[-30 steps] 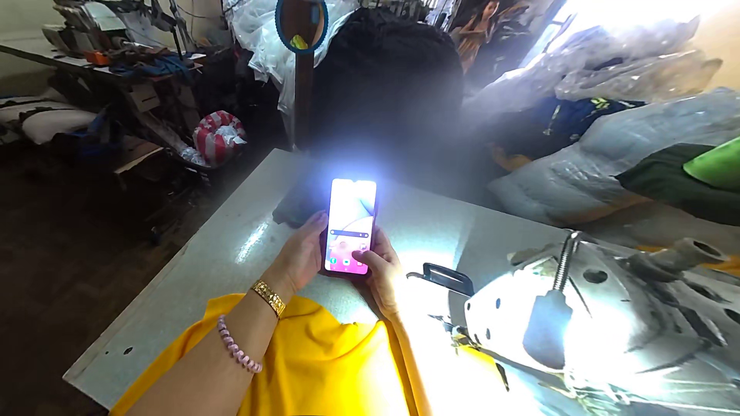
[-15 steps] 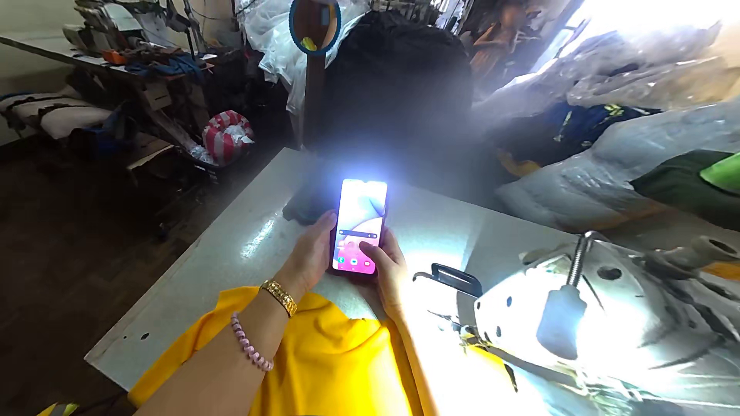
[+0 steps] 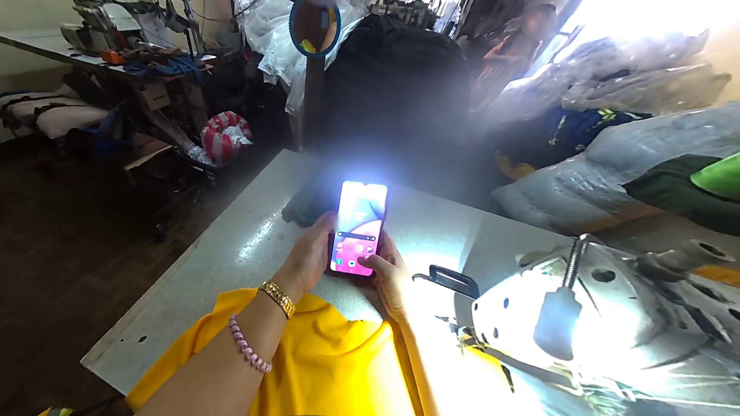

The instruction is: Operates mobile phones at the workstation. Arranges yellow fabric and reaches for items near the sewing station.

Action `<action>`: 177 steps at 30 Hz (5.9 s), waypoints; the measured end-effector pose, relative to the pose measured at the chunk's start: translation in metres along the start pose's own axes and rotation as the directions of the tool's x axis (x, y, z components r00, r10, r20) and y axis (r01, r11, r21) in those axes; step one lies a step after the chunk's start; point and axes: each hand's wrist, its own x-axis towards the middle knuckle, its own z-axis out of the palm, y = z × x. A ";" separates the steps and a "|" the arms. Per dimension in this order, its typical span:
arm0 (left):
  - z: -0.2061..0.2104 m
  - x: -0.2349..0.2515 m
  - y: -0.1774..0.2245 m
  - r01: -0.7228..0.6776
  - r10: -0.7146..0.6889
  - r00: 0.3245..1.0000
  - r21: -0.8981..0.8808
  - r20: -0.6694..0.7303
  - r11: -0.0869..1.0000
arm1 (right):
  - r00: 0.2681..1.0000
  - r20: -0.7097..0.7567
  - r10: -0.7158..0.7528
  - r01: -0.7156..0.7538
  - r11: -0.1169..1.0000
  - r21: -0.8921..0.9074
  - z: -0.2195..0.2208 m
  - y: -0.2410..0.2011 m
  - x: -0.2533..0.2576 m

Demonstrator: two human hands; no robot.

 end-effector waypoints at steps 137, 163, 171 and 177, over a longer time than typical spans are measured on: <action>-0.002 -0.018 0.031 -0.195 0.182 0.951 -0.029 -0.251 0.980 | 0.918 0.395 0.038 -0.033 0.999 -0.021 0.002 0.007 -0.007; -0.001 -0.024 0.032 -0.193 0.228 0.938 0.154 -0.259 0.969 | 0.922 0.386 0.010 0.014 0.998 -0.060 0.021 0.003 -0.018; -0.002 -0.023 0.032 -0.183 0.220 0.939 0.158 -0.263 0.970 | 0.927 0.374 0.026 0.005 0.997 -0.082 0.020 0.003 -0.018; 0.000 -0.024 0.032 -0.200 0.240 0.928 0.163 -0.285 0.966 | 0.922 0.386 0.030 0.013 0.994 -0.107 0.020 0.002 -0.019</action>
